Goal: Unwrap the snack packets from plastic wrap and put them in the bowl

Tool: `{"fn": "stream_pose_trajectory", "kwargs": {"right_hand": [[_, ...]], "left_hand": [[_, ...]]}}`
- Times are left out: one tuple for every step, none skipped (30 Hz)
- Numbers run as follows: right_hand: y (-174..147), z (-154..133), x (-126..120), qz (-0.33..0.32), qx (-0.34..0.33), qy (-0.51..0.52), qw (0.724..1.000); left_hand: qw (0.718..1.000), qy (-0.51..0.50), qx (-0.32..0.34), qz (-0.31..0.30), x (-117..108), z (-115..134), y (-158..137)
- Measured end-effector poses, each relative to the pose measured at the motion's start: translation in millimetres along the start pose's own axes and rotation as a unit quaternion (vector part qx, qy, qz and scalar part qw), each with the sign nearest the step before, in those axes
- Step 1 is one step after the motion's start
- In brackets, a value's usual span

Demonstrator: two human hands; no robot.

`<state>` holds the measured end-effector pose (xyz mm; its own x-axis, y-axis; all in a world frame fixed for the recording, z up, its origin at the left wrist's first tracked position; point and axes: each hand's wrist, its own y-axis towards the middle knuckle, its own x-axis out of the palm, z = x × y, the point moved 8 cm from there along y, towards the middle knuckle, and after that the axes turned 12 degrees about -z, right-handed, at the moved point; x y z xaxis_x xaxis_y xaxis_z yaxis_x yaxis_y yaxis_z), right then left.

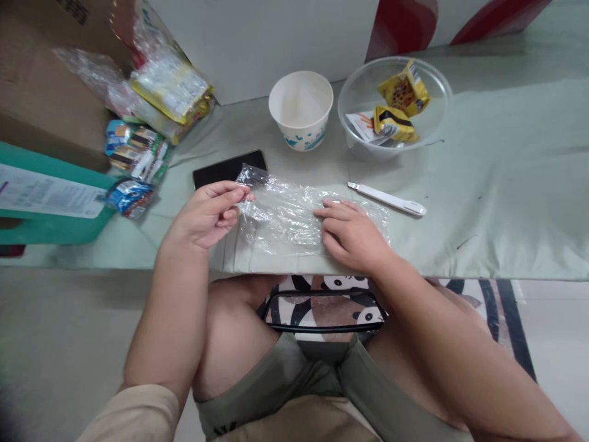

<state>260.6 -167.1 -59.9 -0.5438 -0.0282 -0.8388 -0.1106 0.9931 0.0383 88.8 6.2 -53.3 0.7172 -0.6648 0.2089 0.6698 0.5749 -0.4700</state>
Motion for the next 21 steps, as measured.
{"fn": "stream_pose_trajectory", "kwargs": {"right_hand": [[0.1,0.4,0.1,0.0,0.003,0.001,1.0],[0.2,0.7,0.3,0.0,0.005,0.002,1.0],[0.3,0.8,0.6,0.0,0.006,0.002,1.0],[0.3,0.9,0.9,0.0,0.007,0.002,1.0],[0.3,0.8,1.0,0.001,0.007,0.002,1.0],[0.2,0.7,1.2,0.002,0.006,0.001,1.0],[0.2,0.7,1.3,0.003,0.006,0.001,1.0],[0.1,0.8,1.2,0.004,0.006,0.001,1.0],[0.1,0.8,1.0,0.005,0.006,0.0,1.0],[0.0,0.8,0.8,0.006,0.005,-0.002,1.0],[0.0,0.6,0.4,0.006,0.002,-0.004,1.0],[0.0,0.4,-0.2,0.007,0.0,-0.006,1.0],[-0.1,0.2,-0.7,0.008,-0.003,-0.008,1.0],[-0.1,0.1,-1.1,0.009,-0.005,-0.009,1.0],[-0.2,0.1,-1.3,0.009,-0.006,-0.01,1.0],[-0.2,0.0,-1.4,0.009,-0.006,-0.01,1.0],[-0.2,-0.1,-1.2,0.009,-0.006,-0.01,1.0],[-0.3,-0.2,-0.9,0.008,-0.006,-0.01,1.0],[-0.4,-0.3,-0.6,0.008,-0.005,-0.009,1.0],[-0.5,-0.2,-0.3,0.008,-0.002,-0.009,1.0],[-0.5,0.0,0.1,0.008,0.0,-0.008,1.0]], "left_hand": [[1.0,0.003,0.002,0.003,0.2,0.6,-0.1],[1.0,0.006,0.005,0.006,0.5,1.4,-0.1],[1.0,0.01,0.01,0.008,0.9,2.1,-0.1],[1.0,0.014,0.015,0.009,1.3,2.8,0.0],[1.0,0.018,0.019,0.01,1.6,3.2,0.1],[1.0,0.02,0.022,0.01,1.7,3.3,0.2],[0.999,0.02,0.024,0.009,1.7,3.1,0.4],[0.999,0.02,0.026,0.006,1.8,2.7,0.7],[0.999,0.02,0.027,0.001,2.1,2.2,1.1],[0.999,0.021,0.027,-0.007,2.8,1.5,1.7],[0.999,0.023,0.029,-0.016,3.5,1.2,2.4],[0.999,0.026,0.033,-0.023,4.3,1.1,3.1],[0.998,0.029,0.04,-0.029,5.1,1.5,3.7],[0.998,0.033,0.049,-0.032,5.6,2.4,4.1],[0.997,0.039,0.059,-0.033,6.1,3.4,4.4],[0.996,0.047,0.067,-0.034,6.8,4.2,4.5],[0.995,0.056,0.071,-0.037,8.1,4.7,4.4],[0.994,0.069,0.071,-0.041,9.8,4.7,4.3],[0.993,0.084,0.069,-0.046,11.6,4.4,3.9],[0.992,0.099,0.066,-0.051,13.3,4.2,3.5],[0.99,0.115,0.065,-0.056,14.9,4.2,2.8]]}}
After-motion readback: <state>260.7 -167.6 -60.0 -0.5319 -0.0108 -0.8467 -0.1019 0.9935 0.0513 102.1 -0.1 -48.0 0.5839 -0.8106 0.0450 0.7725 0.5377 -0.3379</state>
